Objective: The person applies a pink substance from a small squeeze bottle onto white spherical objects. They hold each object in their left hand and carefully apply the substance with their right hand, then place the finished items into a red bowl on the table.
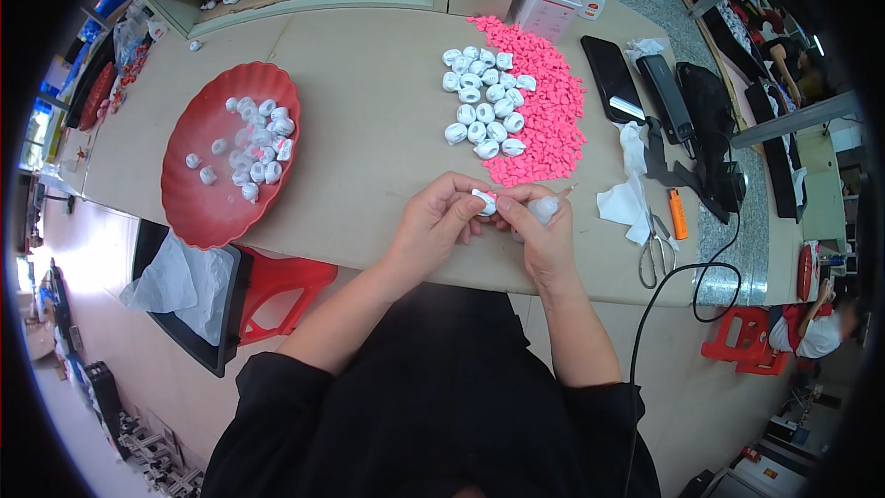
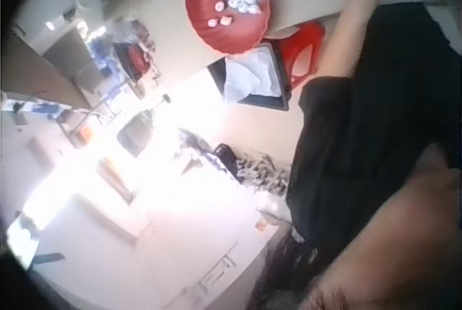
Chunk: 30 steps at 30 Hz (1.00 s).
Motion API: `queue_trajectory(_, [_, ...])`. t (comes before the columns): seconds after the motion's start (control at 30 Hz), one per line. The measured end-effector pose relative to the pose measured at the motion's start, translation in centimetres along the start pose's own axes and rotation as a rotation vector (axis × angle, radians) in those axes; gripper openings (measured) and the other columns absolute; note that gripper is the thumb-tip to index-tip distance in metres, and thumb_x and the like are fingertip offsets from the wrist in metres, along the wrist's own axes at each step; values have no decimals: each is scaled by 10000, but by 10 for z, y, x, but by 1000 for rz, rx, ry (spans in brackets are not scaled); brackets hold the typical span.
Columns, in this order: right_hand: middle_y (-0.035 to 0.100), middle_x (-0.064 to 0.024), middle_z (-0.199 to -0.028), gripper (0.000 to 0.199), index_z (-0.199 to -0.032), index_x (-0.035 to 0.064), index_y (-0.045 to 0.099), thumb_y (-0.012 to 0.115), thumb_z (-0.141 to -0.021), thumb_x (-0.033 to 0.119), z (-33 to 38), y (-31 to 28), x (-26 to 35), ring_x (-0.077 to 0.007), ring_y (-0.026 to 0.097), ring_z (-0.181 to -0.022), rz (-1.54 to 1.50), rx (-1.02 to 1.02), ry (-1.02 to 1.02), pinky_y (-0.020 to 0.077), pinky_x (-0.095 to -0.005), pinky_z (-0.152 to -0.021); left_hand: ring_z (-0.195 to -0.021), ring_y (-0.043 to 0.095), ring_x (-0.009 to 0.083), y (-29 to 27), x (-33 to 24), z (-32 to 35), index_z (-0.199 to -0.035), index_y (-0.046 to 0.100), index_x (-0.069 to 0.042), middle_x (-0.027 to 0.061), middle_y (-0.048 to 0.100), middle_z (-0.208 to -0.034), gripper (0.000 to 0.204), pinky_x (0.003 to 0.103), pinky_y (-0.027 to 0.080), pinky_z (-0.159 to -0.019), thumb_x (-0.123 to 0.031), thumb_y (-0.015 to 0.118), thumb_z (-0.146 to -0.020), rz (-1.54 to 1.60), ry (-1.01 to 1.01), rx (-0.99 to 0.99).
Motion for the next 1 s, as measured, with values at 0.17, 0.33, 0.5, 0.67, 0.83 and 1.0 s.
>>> queue_trajectory(0.17, [609, -41, -706, 89, -802, -9, 630, 620, -803, 79, 0, -3, -4, -83, 558, -652, -1, 4, 34, 438, -213, -576, -645, 533, 77, -1, -2, 2, -1056, 551, -1, 42, 593, -794, 254, 200, 444, -548, -205, 472, -927, -3, -4, -25])
queue_trajectory(0.33, [596, -30, -701, 80, -784, 0, 628, 642, -785, 78, 0, 1, -2, -72, 534, -638, -13, 38, 105, 415, -203, -570, -655, 538, 73, -2, -2, 3, -1080, 574, 0, 29, 584, -796, 272, 192, 446, -546, -201, 485, -922, -28, -26, -30])
queue_trajectory(0.5, [596, -30, -726, 77, -810, -4, 622, 643, -783, 65, -2, 0, -6, -69, 528, -642, -2, 66, 153, 409, -197, -576, -682, 542, 77, -2, -1, 4, -1095, 565, 3, 33, 586, -823, 254, 200, 452, -580, -161, 497, -913, -49, -37, -17])
queue_trajectory(0.67, [616, -48, -788, 95, -884, -26, 619, 615, -792, -2, 1, 3, 4, -82, 568, -705, -62, -24, 11, 458, -204, -648, -764, 539, 90, 4, -7, 0, -1132, 515, 15, 49, 581, -905, 250, 222, 453, -677, -75, 495, -899, -10, 24, 6])
queue_trajectory(0.83, [622, -56, -844, 134, -925, -18, 624, 600, -794, -31, 1, 0, -2, -88, 576, -763, -5, -15, -37, 469, -210, -686, -791, 538, 102, 1, -2, 0, -1122, 504, 25, 56, 575, -939, 239, 233, 453, -723, -56, 488, -898, 4, 26, 20])
queue_trajectory(1.0, [615, -48, -865, 145, -921, 4, 635, 606, -785, -35, 2, -1, 3, -82, 567, -777, 103, -32, -103, 463, -208, -680, -794, 536, 98, 5, -5, -1, -1125, 499, 25, 62, 574, -941, 244, 233, 453, -733, -51, 494, -894, 28, 5, 24])
Point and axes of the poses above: each hand's wrist, its own z-axis away from the middle knuckle, its own y-axis out of the palm, x = y × z, the point moved 9 cm from there along -z, towards the middle knuckle
